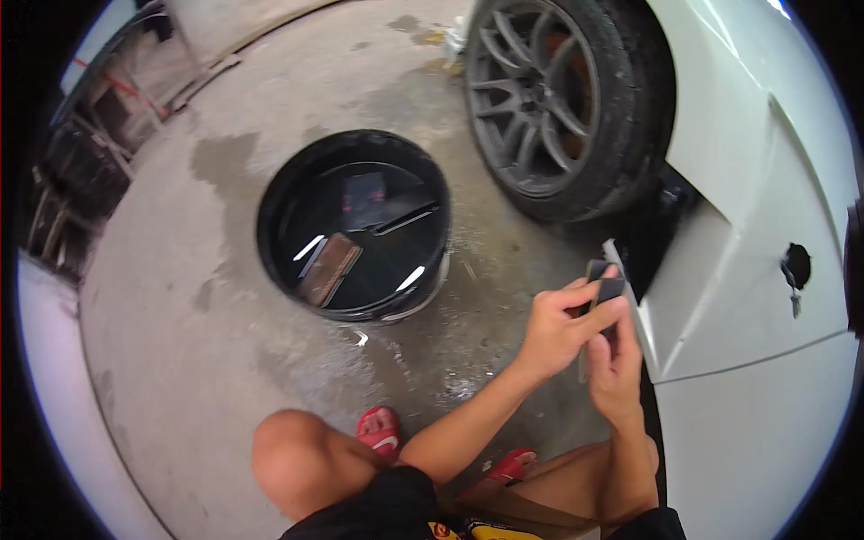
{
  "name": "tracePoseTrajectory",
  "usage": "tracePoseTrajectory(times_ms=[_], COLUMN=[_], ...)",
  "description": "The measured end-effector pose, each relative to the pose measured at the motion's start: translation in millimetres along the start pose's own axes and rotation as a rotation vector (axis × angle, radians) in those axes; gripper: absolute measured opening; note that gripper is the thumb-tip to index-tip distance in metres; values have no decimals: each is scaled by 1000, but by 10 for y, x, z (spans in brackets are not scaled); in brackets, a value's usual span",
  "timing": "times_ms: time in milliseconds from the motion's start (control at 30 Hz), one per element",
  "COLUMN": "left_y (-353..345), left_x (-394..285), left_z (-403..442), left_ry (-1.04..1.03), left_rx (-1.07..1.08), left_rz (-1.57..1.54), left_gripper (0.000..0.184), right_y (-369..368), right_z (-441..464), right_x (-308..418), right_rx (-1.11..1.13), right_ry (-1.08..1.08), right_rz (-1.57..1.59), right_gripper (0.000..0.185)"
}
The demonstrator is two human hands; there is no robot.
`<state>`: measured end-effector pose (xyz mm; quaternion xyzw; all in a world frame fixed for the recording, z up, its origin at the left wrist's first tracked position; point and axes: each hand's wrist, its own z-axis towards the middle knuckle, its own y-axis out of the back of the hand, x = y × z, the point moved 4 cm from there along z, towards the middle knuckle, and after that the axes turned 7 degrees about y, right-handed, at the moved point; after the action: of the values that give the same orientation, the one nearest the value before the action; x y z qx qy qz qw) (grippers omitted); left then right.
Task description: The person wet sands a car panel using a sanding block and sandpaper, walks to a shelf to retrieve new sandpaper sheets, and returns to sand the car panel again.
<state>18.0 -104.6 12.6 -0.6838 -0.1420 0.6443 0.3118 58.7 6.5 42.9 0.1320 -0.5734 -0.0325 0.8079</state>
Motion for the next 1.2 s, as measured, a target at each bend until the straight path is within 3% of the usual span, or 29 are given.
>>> tracePoseTrajectory(times_ms=[33, 100, 133, 167, 233, 267, 300, 367, 400, 467, 533, 600, 700, 800, 833, 900, 1000, 1067, 1167, 1200], left_y=[-20, -52, -59, -52, -11, 195, 357, 917, 1028, 1720, 1964, 2431, 3163, 2874, 2981, 2741, 1072, 735, 174, -56], left_x=[-267, -810, -1232, -1511, -2029, -2113, -2173, -2058, -1998, -1727, -1477, -1168, -851, -895, -1019, -1471, -2160, -2232, -1681, -1396], left_z=[7, 97, 153, 267, 445, 540, 490, 321, 164, 0, -92, -117, 28, 204, 248, 257, 208, 253, 439, 441], left_ry=[-200, -242, -558, -672, -335, -276, -147, 104, 468, 487, 302, -12, -147, 746, 960, 1046, 809, 320, 187, 304], left_rx=[7, -61, -101, -68, -91, 4, 138, 501, 441, 576, 557, 617, 687, 775, 653, 418, 184, 170, 210, 193], left_rz=[210, 398, 927, 1272, 1661, 1903, 2104, 2293, 2207, 2102, 1996, 2206, 2416, 2659, 2439, 2120, 2163, 2042, 1512, 1339], left_gripper=[34, 36, 36, 36, 31, 27, 24, 21, 24, 31, 34, 34, 33, 30, 30, 33, 37, 38, 39, 40], right_y=[-37, -98, -129, -203, -272, -290, -315, -363, -391, -443, -470, -513, -545, -511, -478, -411, -316, -222, -52, -15], right_z=[14, 40, 65, 121, 202, 248, 282, 314, 302, 270, 226, 154, 66, 40, 32, 39, 207, 323, 429, 435], right_x=[-13, 21, 55, 115, 127, 127, 100, 10, -29, -80, -153, -230, -256, -168, -103, -17, -11, -15, -205, -358], right_rx=[13, 37, 35, 1, 81, 115, 124, 220, 237, 315, 437, 588, 807, 839, 821, 777, 654, 354, -17, -146], right_ry=[79, 112, 128, 154, 109, 95, 102, 65, 63, 76, 76, 62, -28, -32, -9, 62, -15, -34, -95, -126], right_rz=[124, -124, -257, -421, -443, -457, -411, -462, -486, -584, -660, -717, -814, -763, -708, -619, -603, -446, -82, 54], right_gripper=[88, 92, 94, 86, 73, 67, 49, 44, 44, 43, 43, 44, 48, 48, 48, 45, 42, 45, 53, 56])
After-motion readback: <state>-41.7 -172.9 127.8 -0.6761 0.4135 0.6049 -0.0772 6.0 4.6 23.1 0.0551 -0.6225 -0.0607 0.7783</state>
